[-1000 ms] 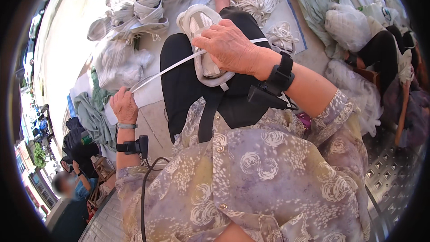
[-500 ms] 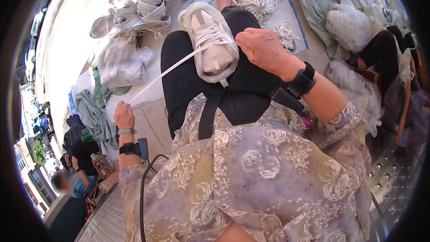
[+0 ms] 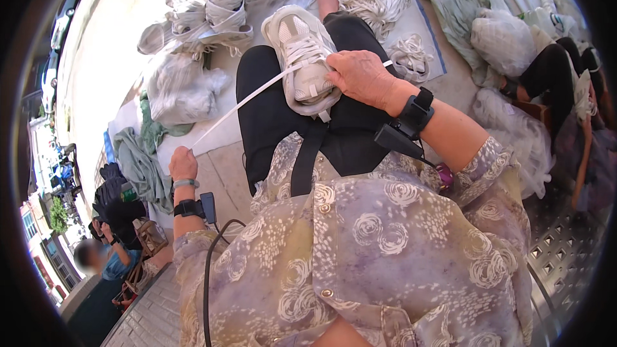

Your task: Tying and lacing white athletic shoes.

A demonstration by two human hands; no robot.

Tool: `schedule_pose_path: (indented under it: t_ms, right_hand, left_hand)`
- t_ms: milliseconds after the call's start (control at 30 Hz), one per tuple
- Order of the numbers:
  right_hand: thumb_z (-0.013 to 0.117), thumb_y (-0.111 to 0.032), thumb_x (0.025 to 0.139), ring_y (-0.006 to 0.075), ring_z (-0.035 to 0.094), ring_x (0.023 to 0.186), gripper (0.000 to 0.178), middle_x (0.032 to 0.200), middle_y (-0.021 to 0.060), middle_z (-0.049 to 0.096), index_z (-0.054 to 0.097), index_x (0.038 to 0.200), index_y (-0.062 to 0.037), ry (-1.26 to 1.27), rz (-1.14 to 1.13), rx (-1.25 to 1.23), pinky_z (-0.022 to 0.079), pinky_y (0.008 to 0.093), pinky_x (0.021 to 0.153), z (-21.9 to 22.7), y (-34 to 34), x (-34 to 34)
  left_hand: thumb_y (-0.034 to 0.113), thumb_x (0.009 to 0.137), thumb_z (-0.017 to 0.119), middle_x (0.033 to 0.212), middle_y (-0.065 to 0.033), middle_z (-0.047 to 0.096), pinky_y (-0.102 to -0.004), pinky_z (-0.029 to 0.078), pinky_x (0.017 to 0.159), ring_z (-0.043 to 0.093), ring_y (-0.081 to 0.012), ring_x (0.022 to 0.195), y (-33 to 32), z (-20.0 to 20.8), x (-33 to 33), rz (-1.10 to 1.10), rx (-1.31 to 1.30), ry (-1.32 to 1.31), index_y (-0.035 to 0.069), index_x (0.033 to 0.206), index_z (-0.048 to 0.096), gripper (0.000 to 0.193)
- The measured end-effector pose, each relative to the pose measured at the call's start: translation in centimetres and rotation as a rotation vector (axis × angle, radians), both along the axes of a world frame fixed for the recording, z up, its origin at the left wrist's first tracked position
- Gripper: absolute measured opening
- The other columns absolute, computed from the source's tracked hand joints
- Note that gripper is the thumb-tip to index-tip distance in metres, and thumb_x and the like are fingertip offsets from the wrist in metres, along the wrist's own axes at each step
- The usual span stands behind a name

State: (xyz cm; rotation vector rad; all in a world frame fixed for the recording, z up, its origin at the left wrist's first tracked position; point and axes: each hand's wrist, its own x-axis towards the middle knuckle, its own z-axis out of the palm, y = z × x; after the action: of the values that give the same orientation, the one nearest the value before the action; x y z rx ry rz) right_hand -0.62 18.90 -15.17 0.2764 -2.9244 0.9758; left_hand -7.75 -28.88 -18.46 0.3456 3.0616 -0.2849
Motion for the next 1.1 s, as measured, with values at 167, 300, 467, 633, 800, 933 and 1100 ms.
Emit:
schedule_pose_path:
  t_ms: [167, 300, 467, 633, 800, 933, 1100]
  right_hand:
    - [0.054, -0.02, 0.08, 0.0355, 0.059, 0.073, 0.018, 0.069, 0.0172, 0.059, 0.054, 0.076, -0.0026, -0.042, 0.014, 0.077, 0.046, 0.0437, 0.066, -0.9, -0.3, -1.1]
    - [0.052, -0.018, 0.079, 0.0365, 0.059, 0.071, 0.017, 0.068, 0.0189, 0.059, 0.055, 0.073, -0.0018, -0.068, 0.035, 0.143, 0.046, 0.0448, 0.065, -0.8, -0.3, -1.6]
    - [0.05, -0.015, 0.076, 0.0375, 0.059, 0.07, 0.016, 0.068, 0.0203, 0.059, 0.056, 0.071, -0.0007, -0.108, -0.02, 0.165, 0.046, 0.0455, 0.065, 0.2, -1.2, -1.5]
    - [0.048, -0.014, 0.075, 0.0379, 0.056, 0.069, 0.015, 0.065, 0.0204, 0.055, 0.051, 0.068, -0.0009, -0.034, -0.064, 0.131, 0.043, 0.0464, 0.063, 1.1, -1.8, -1.9]
    - [0.049, -0.015, 0.074, 0.0377, 0.059, 0.075, 0.017, 0.072, 0.0213, 0.059, 0.057, 0.074, 0.0009, -0.15, -0.117, 0.144, 0.046, 0.0453, 0.07, 1.4, -1.2, -2.1]
    - [0.051, -0.017, 0.075, 0.0384, 0.058, 0.076, 0.017, 0.073, 0.0206, 0.059, 0.057, 0.075, -0.0008, -0.198, -0.111, 0.069, 0.045, 0.0459, 0.069, 1.9, -0.7, -1.3]
    - [0.055, -0.018, 0.083, 0.0369, 0.055, 0.07, 0.014, 0.07, 0.0177, 0.056, 0.056, 0.083, -0.0031, -0.072, 0.133, 0.081, 0.043, 0.0411, 0.061, 2.7, 2.9, -0.4]
  left_hand:
    - [0.018, 0.08, 0.051, 0.077, -0.0139, 0.056, -0.0443, 0.043, 0.066, 0.055, -0.0346, 0.075, -1.1, -0.2, -0.5, 0.046, 0.122, 0.054, 0.004, 0.072, 0.055, 0.017]
    - [0.018, 0.081, 0.05, 0.076, -0.0161, 0.055, -0.0447, 0.042, 0.065, 0.054, -0.0355, 0.075, -2.1, -0.6, 0.2, 0.037, 0.222, 0.108, 0.002, 0.071, 0.053, 0.019]
    - [0.022, 0.082, 0.052, 0.074, -0.0176, 0.056, -0.0424, 0.042, 0.065, 0.054, -0.0356, 0.073, -4.2, -0.6, 2.0, 0.192, 0.352, 0.066, 0.002, 0.073, 0.055, 0.022]
    - [0.024, 0.083, 0.052, 0.072, -0.0182, 0.057, -0.0406, 0.041, 0.064, 0.055, -0.034, 0.069, -5.8, -0.3, 1.9, 0.254, 0.39, 0.081, 0.001, 0.074, 0.056, 0.025]
    - [0.026, 0.084, 0.052, 0.069, -0.0152, 0.058, -0.0388, 0.041, 0.061, 0.055, -0.0306, 0.064, -7.3, 0.0, 1.3, 0.261, 0.415, 0.174, 0.002, 0.076, 0.058, 0.026]
    - [0.027, 0.084, 0.052, 0.064, -0.0135, 0.055, -0.0377, 0.04, 0.059, 0.053, -0.0271, 0.06, -8.8, 0.9, 1.5, 0.298, 0.373, 0.121, 0.003, 0.076, 0.058, 0.026]
    - [0.024, 0.083, 0.053, 0.067, -0.0167, 0.054, -0.0386, 0.04, 0.058, 0.052, -0.0313, 0.061, -11.4, 3.4, 2.3, 0.349, 0.339, 0.098, 0.002, 0.077, 0.056, 0.023]
